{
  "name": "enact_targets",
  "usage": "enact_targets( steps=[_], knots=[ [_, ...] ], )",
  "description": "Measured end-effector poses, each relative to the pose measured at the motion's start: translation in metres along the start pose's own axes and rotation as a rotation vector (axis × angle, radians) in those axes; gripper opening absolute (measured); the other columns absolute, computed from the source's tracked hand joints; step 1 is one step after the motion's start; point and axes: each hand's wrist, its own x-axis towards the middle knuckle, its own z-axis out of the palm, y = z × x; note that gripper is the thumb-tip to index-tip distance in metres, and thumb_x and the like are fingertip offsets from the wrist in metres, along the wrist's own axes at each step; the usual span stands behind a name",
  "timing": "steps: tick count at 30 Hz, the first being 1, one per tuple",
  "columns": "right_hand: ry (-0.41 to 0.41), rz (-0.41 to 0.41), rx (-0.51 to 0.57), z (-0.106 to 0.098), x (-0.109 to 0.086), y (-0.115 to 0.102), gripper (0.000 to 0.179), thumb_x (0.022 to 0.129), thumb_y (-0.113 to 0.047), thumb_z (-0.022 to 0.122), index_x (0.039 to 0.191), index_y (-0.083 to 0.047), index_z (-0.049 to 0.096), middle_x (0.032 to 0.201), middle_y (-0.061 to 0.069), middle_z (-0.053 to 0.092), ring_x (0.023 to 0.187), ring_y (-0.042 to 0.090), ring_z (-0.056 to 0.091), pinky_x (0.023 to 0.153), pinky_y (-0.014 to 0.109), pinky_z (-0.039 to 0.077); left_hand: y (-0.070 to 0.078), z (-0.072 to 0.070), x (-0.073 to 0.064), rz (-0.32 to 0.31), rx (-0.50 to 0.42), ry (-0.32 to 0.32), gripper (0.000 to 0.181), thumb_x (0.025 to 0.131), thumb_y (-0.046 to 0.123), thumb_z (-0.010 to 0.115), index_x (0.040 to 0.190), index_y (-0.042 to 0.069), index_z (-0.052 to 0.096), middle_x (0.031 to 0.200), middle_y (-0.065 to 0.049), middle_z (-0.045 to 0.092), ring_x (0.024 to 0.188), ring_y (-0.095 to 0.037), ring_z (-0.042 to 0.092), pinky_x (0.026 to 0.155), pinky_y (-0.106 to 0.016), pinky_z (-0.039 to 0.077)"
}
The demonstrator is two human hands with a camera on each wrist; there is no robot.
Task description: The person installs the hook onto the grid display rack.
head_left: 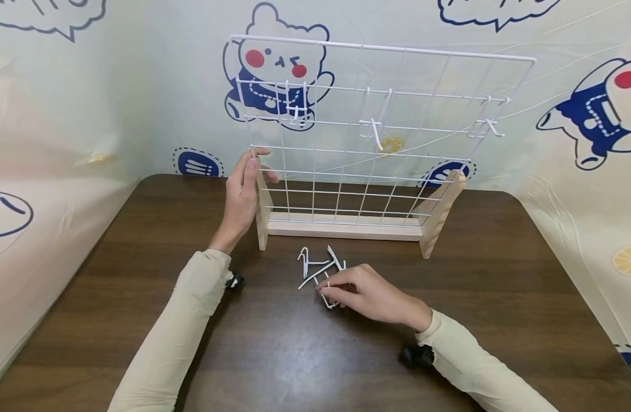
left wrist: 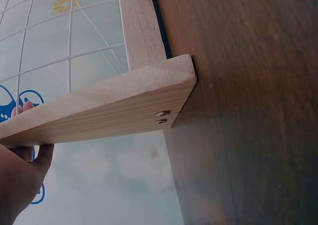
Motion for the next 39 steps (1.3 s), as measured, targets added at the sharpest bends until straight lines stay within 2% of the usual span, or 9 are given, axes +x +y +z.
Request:
enact_targets(
  steps=[3,8,18,23,29,35,39],
  knots=[
    [0.014,-0.002,0.004,-0.005,0.0,-0.002,0.023,0.103,-0.02,0.057,0.112,-0.008,0.075,0.095,0.0,0.075,0.078,0.011,0.068,0.076,0.027,0.054,0.0,0.0,0.0,-0.001,0.0,-0.001,0.038,0.109,0.019,0.032,0.133,-0.004,0.051,0.094,-0.037,0.062,0.093,-0.049,0.062,0.088,-0.046,0.047],
    [0.045,0.005,0.005,-0.013,-0.001,-0.005,0.022,0.102,-0.016,0.057,0.112,-0.008,0.075,0.098,0.004,0.075,0.074,0.017,0.07,0.073,0.029,0.056,0.0,0.0,0.0,0.006,-0.002,-0.002,0.038,0.109,0.019,0.032,0.133,-0.004,0.051,0.094,-0.037,0.062,0.093,-0.049,0.062,0.09,-0.052,0.046],
    [0.095,0.043,-0.007,-0.03,-0.005,-0.01,0.019,0.102,-0.018,0.058,0.111,-0.013,0.075,0.092,0.002,0.074,0.072,0.016,0.068,0.07,0.032,0.056,-0.001,0.0,0.0,0.011,0.008,-0.002,0.038,0.109,0.019,0.031,0.133,-0.004,0.051,0.094,-0.036,0.062,0.093,-0.048,0.062,0.091,-0.053,0.046],
    [0.147,0.039,-0.079,-0.04,-0.007,-0.01,0.019,0.102,-0.021,0.059,0.111,-0.016,0.075,0.082,-0.005,0.071,0.071,0.011,0.065,0.068,0.032,0.054,-0.002,0.0,0.0,0.01,0.008,-0.001,0.038,0.109,0.019,0.031,0.133,-0.003,0.051,0.095,-0.036,0.062,0.093,-0.048,0.062,0.091,-0.055,0.046],
    [0.201,0.043,-0.113,-0.055,-0.011,-0.008,0.021,0.102,-0.023,0.058,0.115,-0.018,0.075,0.078,-0.011,0.067,0.071,0.016,0.065,0.066,0.03,0.052,-0.002,0.0,0.0,0.013,0.011,-0.003,0.038,0.109,0.019,0.031,0.133,-0.004,0.051,0.095,-0.035,0.063,0.093,-0.047,0.062,0.092,-0.056,0.045],
    [0.258,0.106,-0.096,-0.07,-0.016,-0.007,0.021,0.102,-0.024,0.059,0.113,-0.017,0.075,0.084,-0.004,0.071,0.072,0.016,0.066,0.064,0.03,0.054,-0.002,0.0,0.0,0.01,0.01,-0.004,0.039,0.109,0.019,0.031,0.134,-0.004,0.05,0.095,-0.036,0.062,0.094,-0.048,0.062,0.092,-0.055,0.045],
    [0.308,0.114,-0.091,-0.08,-0.019,-0.008,0.021,0.101,-0.021,0.06,0.112,-0.014,0.075,0.089,0.0,0.073,0.071,0.016,0.066,0.062,0.029,0.054,-0.001,0.0,0.0,0.009,0.006,-0.002,0.038,0.109,0.019,0.031,0.133,-0.004,0.051,0.095,-0.036,0.062,0.094,-0.048,0.062,0.09,-0.056,0.045]
  ],
)
